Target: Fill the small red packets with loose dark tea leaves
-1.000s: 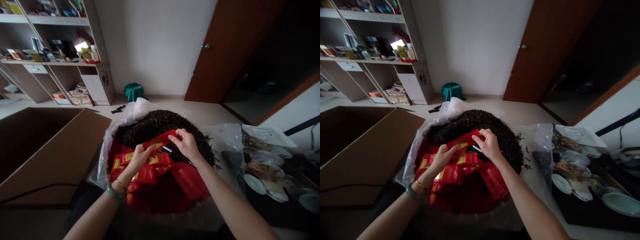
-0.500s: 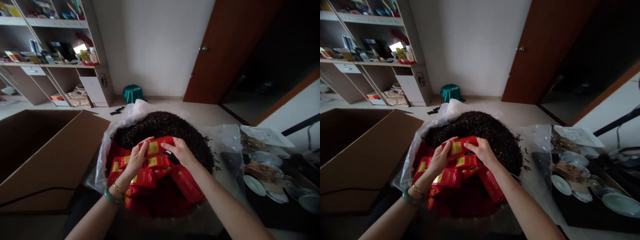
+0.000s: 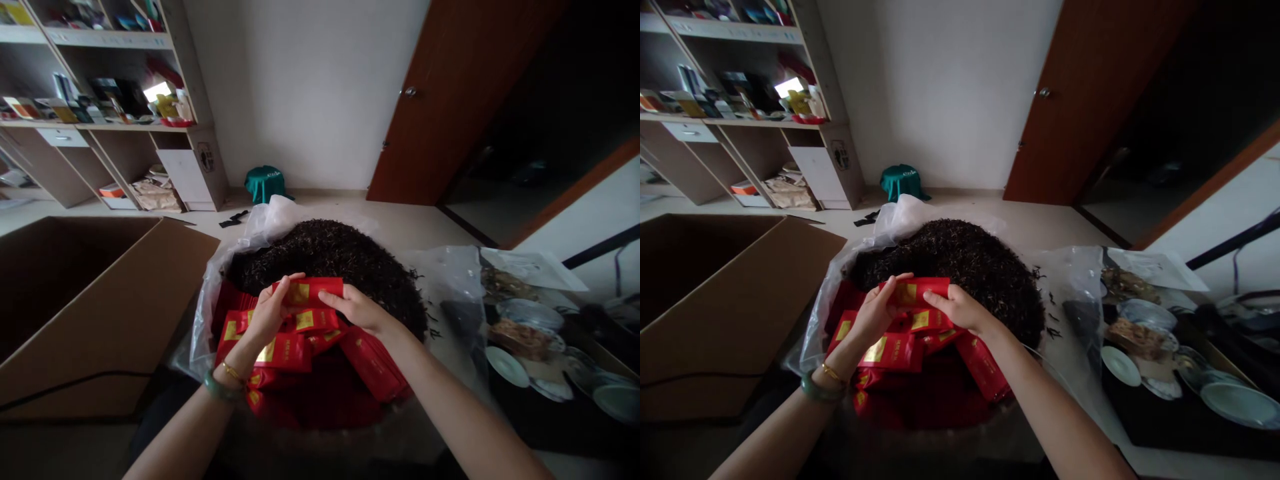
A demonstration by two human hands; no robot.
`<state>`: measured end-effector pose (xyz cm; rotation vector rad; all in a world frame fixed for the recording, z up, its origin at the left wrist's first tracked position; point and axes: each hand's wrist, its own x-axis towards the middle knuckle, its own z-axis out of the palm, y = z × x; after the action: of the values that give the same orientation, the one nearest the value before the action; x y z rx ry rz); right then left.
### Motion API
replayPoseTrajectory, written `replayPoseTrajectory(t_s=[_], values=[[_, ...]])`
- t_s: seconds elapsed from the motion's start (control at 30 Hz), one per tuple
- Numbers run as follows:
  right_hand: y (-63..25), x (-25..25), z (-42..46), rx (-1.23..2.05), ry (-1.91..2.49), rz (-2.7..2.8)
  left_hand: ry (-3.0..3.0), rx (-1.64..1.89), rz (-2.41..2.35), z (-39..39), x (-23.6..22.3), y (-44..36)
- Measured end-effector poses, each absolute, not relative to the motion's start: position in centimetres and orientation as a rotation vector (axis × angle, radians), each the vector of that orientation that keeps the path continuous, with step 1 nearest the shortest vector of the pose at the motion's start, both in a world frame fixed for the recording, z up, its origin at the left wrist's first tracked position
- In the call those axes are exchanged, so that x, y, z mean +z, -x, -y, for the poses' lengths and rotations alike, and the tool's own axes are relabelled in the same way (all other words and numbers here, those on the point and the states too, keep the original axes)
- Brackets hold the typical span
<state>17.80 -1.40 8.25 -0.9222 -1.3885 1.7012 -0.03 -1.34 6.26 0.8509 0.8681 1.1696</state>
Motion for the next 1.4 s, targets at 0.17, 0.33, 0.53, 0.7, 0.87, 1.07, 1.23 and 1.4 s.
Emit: replayPoseTrajectory(t_s=[0.17, 0.33, 0.53, 0.7, 0.87, 1.07, 1.23, 1.4], values=[[-17.8, 7.7, 0.9, 1.720, 0.857, 1.327, -0.824, 1.111, -0.881, 1.1, 6.9, 0.4], [-18.2, 7.4, 1.1, 1.823, 0.845, 1.370, -0.961, 1.126, -0.933, 1.1, 6.8, 0.8], [-18.1, 6.5, 0.9, 1.980, 0.825, 1.239, -1.643, 1.270, -1.309, 0.7, 5.6, 1.2], [-17.7, 6.4, 0.6, 1.988, 0.690, 1.198, -2.825, 1.105, -1.376, 1.0, 4.5, 1.0], [-16.8, 5.7, 0.7, 2.102, 0.656, 1.149, -3.037, 0.785, -1.421, 1.5, 3.8, 0.5], [-16.1, 4.6, 0.6, 2.092, 0.665, 1.092, -2.966, 0.796, -1.308, 0.5, 2.8, 0.8], [-16.0, 4.0, 0.7, 2.044, 0.752, 1.073, -2.820, 0.782, -1.294, 0.2, 2.6, 0.9], [-16.1, 4.7, 0.5, 2.144, 0.741, 1.082, -2.788, 0.728, -1.310, 0.2, 2.8, 0.8]])
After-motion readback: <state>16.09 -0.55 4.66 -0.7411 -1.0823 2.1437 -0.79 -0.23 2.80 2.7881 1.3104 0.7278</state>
